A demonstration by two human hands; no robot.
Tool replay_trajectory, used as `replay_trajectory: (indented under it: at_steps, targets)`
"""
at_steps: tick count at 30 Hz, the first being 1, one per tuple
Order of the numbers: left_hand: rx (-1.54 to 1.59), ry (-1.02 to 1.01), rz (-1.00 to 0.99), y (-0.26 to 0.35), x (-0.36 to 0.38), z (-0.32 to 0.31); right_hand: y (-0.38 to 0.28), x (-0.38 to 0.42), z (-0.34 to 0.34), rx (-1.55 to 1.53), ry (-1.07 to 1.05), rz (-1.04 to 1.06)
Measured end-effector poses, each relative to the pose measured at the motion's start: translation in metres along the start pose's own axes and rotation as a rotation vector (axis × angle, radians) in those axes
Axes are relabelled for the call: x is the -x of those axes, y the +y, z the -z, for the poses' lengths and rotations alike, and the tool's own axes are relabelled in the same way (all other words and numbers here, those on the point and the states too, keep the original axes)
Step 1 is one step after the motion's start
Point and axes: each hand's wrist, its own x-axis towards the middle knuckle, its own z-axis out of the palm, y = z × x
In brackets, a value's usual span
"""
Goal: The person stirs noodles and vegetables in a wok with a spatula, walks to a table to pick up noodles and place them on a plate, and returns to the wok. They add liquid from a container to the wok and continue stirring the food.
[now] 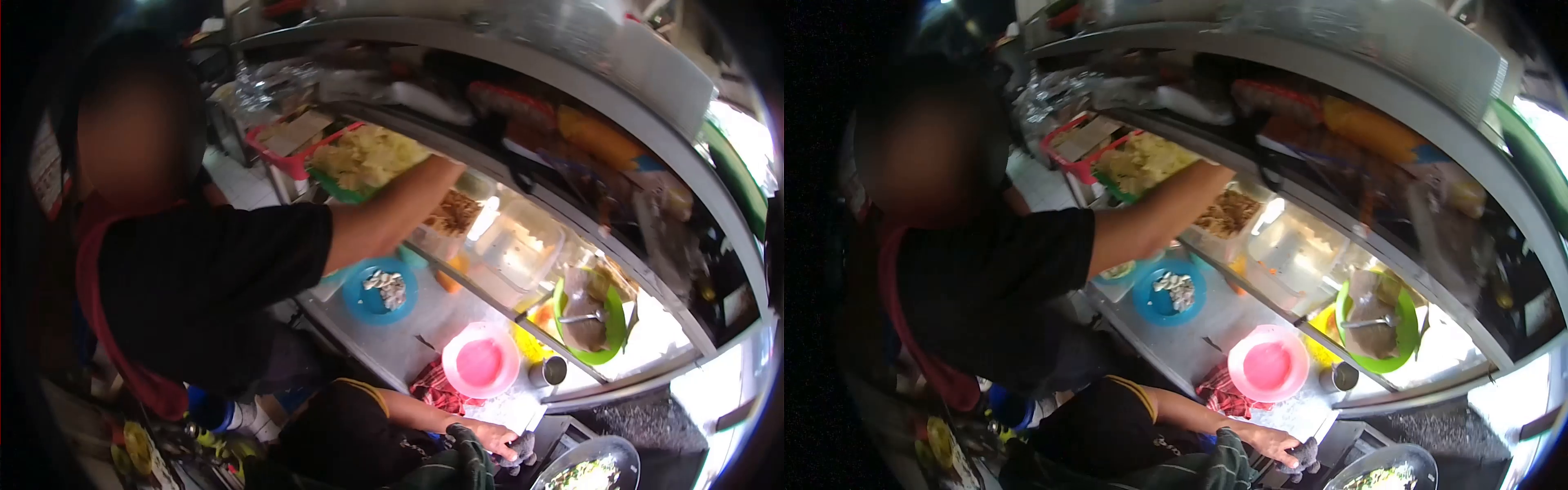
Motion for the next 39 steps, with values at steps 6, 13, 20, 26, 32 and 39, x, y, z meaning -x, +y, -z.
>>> replay_trajectory:
  at_steps: [6, 13, 20, 26, 32, 39]
  targets:
    - [0.435, -0.147, 0.22, -0.011, 0.01, -0.013, 0.054, 0.091, 0.008, 0.349, 0.143, -0.166]
    - [0.286, -0.221, 0.364, -0.028, 0.005, -0.031, 0.074, 0.141, 0.043, 0.831, -0.237, -0.543]
    - [-0.007, -0.236, 0.327, -0.092, -0.054, -0.061, 0.058, 0.117, -0.043, 0.795, -0.16, -0.368]
    - [-0.351, -0.1, 0.594, -0.108, -0.13, -0.1, -0.011, 0.144, 0.052, 0.601, -0.416, -0.604]
    - [0.227, 0.141, 0.854, -0.138, -0.148, -0.112, -0.023, 0.148, -0.046, 0.219, -0.315, -0.503]
    - [0.429, 0.27, 0.884, 0.008, -0.065, -0.131, -0.054, 0.174, -0.041, 0.153, -0.184, -0.576]
